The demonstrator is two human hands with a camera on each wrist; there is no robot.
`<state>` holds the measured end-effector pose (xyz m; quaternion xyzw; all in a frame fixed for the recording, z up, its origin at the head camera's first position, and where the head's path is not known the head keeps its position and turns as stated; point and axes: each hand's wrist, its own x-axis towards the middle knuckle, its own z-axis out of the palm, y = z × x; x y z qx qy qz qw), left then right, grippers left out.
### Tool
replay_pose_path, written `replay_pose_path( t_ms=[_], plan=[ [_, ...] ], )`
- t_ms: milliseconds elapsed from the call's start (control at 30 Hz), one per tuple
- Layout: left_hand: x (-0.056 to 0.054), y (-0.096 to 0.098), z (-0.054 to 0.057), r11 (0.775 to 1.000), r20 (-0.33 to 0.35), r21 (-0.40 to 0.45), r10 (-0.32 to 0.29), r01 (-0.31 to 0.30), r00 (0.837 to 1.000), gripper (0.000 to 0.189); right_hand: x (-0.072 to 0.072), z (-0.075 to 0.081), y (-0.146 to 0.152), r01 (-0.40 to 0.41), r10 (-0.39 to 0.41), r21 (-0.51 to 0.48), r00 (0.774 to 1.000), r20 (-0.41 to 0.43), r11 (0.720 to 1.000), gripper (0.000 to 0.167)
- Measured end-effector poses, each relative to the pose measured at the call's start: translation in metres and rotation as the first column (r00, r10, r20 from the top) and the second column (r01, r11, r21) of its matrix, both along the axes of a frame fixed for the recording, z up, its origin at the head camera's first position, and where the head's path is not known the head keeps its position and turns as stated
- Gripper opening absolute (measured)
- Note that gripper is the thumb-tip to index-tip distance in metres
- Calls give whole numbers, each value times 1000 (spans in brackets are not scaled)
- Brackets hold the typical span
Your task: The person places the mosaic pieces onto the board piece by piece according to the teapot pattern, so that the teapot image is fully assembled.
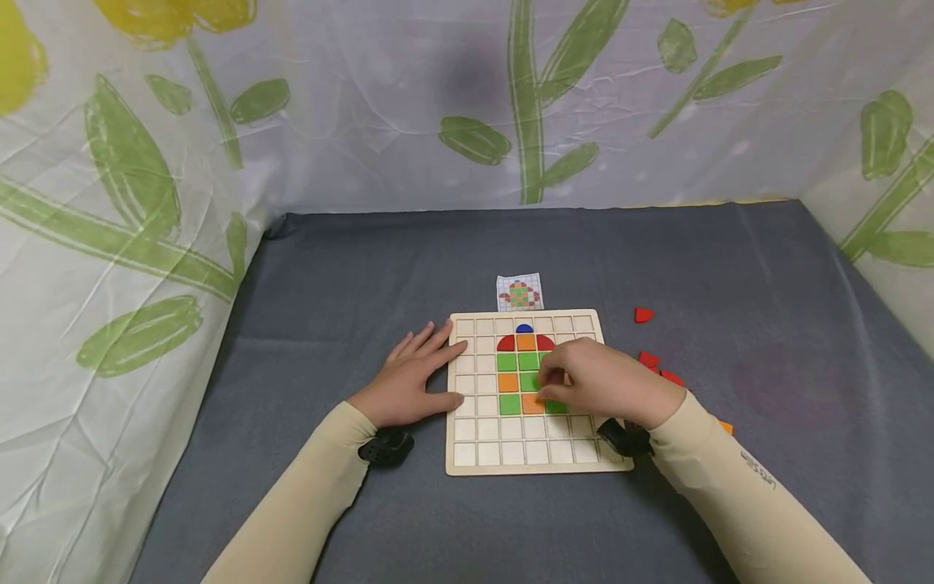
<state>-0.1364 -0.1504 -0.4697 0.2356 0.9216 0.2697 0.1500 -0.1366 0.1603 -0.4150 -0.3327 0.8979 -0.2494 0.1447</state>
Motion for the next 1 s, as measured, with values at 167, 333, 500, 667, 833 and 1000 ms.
replay_pose_path(
  t_ms=[167, 333, 500, 667, 833, 1000],
  plan=[
    [0, -1, 0, 1000, -7, 1, -1, 1, 1000, 83, 4, 1, 23, 46, -46, 4, 999, 3, 999, 9],
    [-1, -1, 0, 1000, -7, -7, 0, 0, 1000, 83, 11, 1, 46, 103, -103, -5, 994, 32, 995, 5],
    [0, 0, 0, 1000, 2, -13, 4, -4, 1000, 83, 18, 1, 73, 188, -187, -2, 980, 62, 982, 5],
    [0, 1, 0, 1000, 8, -12, 2, -2, 1000, 83, 26, 1, 102, 264, -265, 21, 960, 86, 964, 8],
    [-1, 1, 0, 1000, 10, -18, -1, 1, 1000, 83, 36, 0, 125, 335, -341, 61, 928, 148, 940, 18],
    [-1, 0, -1, 1000, 11, -21, 3, -3, 1000, 83, 43, -1, 141, 358, -367, 104, 926, 88, 928, 21]
  ],
)
